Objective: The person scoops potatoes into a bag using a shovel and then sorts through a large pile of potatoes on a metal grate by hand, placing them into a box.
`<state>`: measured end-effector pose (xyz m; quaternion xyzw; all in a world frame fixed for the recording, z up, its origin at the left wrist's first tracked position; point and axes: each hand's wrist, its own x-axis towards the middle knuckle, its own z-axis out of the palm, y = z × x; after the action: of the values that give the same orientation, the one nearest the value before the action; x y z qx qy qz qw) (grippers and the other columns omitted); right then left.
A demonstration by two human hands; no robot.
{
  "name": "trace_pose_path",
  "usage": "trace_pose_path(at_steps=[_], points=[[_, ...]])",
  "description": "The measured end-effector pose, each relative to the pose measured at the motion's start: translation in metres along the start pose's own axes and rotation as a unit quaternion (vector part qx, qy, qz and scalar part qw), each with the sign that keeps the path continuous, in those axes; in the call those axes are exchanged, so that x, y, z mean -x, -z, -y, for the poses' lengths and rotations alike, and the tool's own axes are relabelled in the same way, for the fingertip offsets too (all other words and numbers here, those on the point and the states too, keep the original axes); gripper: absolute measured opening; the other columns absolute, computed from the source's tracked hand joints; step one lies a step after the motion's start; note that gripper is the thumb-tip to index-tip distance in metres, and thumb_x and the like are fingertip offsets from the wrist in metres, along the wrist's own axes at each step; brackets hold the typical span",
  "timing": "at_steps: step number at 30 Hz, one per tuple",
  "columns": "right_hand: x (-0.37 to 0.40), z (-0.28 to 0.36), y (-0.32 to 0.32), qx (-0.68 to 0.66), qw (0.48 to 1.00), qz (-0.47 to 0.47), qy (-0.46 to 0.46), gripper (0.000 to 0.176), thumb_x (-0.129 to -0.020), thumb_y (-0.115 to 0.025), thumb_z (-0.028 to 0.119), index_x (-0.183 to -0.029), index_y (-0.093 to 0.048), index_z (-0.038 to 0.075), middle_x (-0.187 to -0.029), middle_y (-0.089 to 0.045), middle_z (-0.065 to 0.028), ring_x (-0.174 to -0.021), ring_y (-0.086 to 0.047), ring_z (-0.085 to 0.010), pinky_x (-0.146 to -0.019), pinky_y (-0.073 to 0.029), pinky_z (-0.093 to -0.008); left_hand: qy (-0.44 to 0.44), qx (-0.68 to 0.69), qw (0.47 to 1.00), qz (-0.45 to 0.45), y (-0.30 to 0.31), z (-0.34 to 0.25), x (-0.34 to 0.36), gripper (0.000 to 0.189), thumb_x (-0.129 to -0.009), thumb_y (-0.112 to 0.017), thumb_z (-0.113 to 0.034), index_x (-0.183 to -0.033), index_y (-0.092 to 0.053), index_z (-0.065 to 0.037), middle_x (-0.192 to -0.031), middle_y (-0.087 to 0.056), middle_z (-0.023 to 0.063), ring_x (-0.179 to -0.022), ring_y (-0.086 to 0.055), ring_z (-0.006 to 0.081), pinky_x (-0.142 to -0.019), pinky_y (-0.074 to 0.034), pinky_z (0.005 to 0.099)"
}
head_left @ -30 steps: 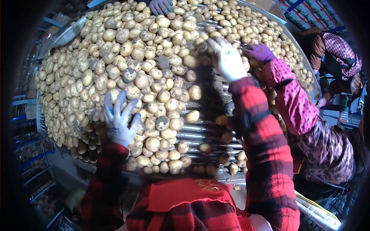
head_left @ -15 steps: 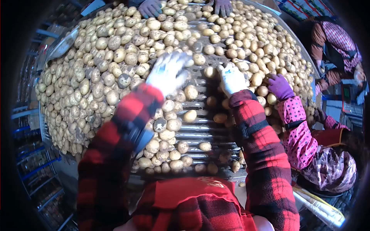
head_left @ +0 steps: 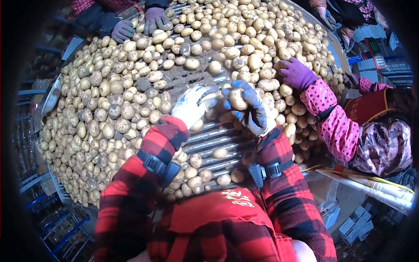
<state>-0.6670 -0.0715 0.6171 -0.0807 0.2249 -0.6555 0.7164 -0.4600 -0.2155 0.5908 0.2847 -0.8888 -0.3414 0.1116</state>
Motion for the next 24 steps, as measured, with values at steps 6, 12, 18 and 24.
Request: trace_pose_path(at_steps=[6, 12, 18, 24], points=[[0.031, -0.04, 0.002, -0.042, 0.991, -0.125, -0.001, 0.041, -0.11, -0.055, 0.044, -0.118, -0.066, 0.006, -0.114, -0.069, -0.0155, -0.103, -0.069, -0.0272, -0.081, -0.063, -0.0376, 0.327, 0.616, 0.715, -0.047, 0.013, -0.043, 0.028, 0.038, -0.11, -0.055, -0.031, -0.139, -0.064, -0.008, -0.128, -0.071, 0.0102, -0.115, -0.067, 0.0219, -0.098, -0.055, 0.0368], [0.084, -0.035, -0.017, -0.007, 0.987, -0.148, 0.069, 0.056, -0.107, -0.061, 0.04, -0.155, -0.045, 0.017, -0.127, -0.067, -0.0149, -0.101, -0.068, -0.0281, -0.073, -0.059, -0.0352, 0.17, 0.571, 0.799, -0.082, -0.011, -0.008, 0.093, 0.044, -0.112, -0.047, -0.027, -0.149, -0.052, -0.006, -0.146, -0.061, 0.0159, -0.136, -0.058, 0.0258, -0.111, -0.049, 0.0417], [0.176, -0.021, 0.01, 0.054, 0.976, -0.191, 0.094, 0.035, -0.109, -0.057, 0.039, -0.131, -0.058, 0.011, -0.103, -0.069, -0.0063, -0.084, -0.069, -0.0232, -0.055, -0.053, -0.0291, 0.186, 0.461, 0.853, -0.159, 0.02, -0.037, 0.143, 0.049, -0.108, -0.059, -0.037, -0.143, -0.059, -0.002, -0.141, -0.064, 0.0105, -0.128, -0.062, 0.0226, -0.109, -0.048, 0.0403], [0.27, -0.06, 0.01, 0.068, 0.939, -0.295, 0.166, 0.042, -0.11, -0.055, 0.028, -0.147, -0.052, 0.01, -0.115, -0.066, -0.0074, -0.095, -0.069, -0.0257, -0.071, -0.058, -0.0343, 0.181, 0.453, 0.872, -0.045, -0.004, -0.066, 0.179, 0.031, -0.109, -0.058, -0.018, -0.133, -0.067, -0.002, -0.127, -0.07, 0.0063, -0.119, -0.061, 0.0154, -0.108, -0.046, 0.0317]])
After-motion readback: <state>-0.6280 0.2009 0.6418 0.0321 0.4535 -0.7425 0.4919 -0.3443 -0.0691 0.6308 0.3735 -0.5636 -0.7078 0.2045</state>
